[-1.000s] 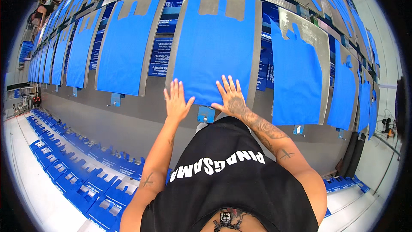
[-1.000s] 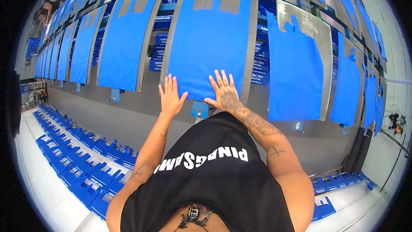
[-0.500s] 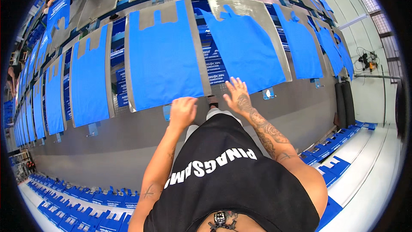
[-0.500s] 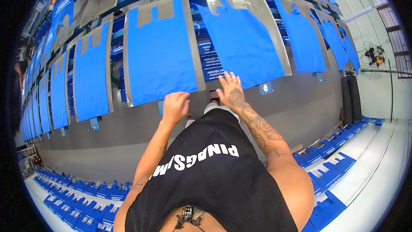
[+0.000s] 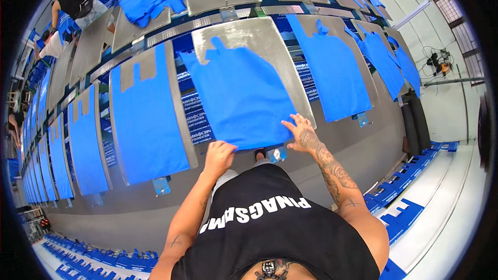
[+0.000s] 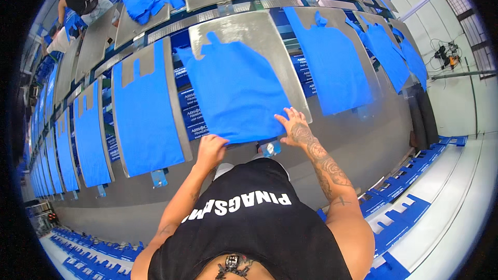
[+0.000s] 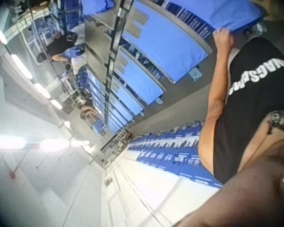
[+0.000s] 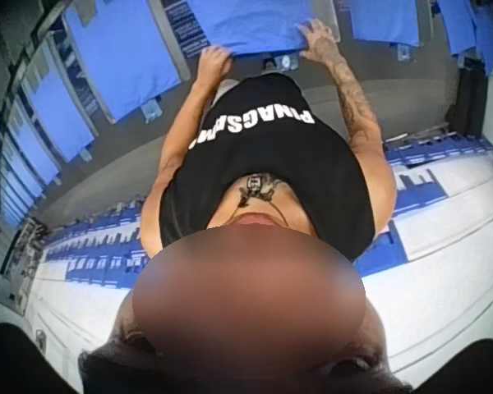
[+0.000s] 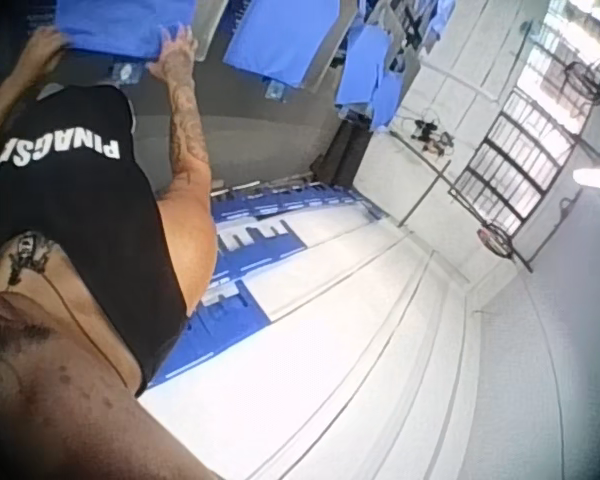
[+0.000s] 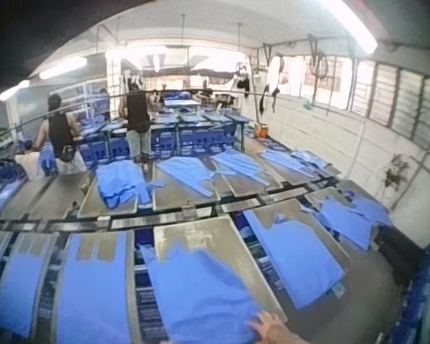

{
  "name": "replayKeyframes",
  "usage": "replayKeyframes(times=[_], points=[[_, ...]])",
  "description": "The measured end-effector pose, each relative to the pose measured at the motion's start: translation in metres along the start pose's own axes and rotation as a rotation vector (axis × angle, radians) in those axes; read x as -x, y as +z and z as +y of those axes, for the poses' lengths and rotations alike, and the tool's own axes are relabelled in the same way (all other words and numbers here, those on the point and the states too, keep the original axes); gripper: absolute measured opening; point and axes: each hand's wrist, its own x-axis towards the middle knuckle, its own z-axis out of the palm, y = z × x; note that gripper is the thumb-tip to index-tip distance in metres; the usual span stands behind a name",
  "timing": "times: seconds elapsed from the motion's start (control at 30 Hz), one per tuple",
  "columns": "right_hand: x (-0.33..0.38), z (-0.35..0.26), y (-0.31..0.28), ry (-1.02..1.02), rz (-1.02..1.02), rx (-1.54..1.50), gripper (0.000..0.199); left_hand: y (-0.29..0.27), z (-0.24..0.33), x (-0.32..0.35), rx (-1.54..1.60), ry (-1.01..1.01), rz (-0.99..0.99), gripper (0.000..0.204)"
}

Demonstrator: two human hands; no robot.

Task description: The person repeatedly picks up blue rectangular sheets and places them onto gray rectangular boards mounted on a wall rack. They smooth each sheet with both hands to ensure it adheres flatly, then move to the next board in sequence. The process is continuous and repetitive throughout the clip.

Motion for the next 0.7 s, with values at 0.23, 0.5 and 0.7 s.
replayKeyframes(times=[0.23, 0.5, 0.7], points=[[-0.060, 0.086, -0.020, -0.100, 0.292, -0.585, 0.024, -0.056, -0.004, -0.097, 0.125, -0.546, 0.256, 0.013], [-0.299, 0.146, -0.182, -0.180, 0.745, -0.597, 0.023, -0.151, -0.133, -0.325, 0.094, -0.301, 0.436, 0.014], [-0.352, 0.109, -0.343, -0.503, 0.894, -1.105, 0.029, -0.298, -0.055, -0.418, -0.064, -0.213, 0.858, 0.019]])
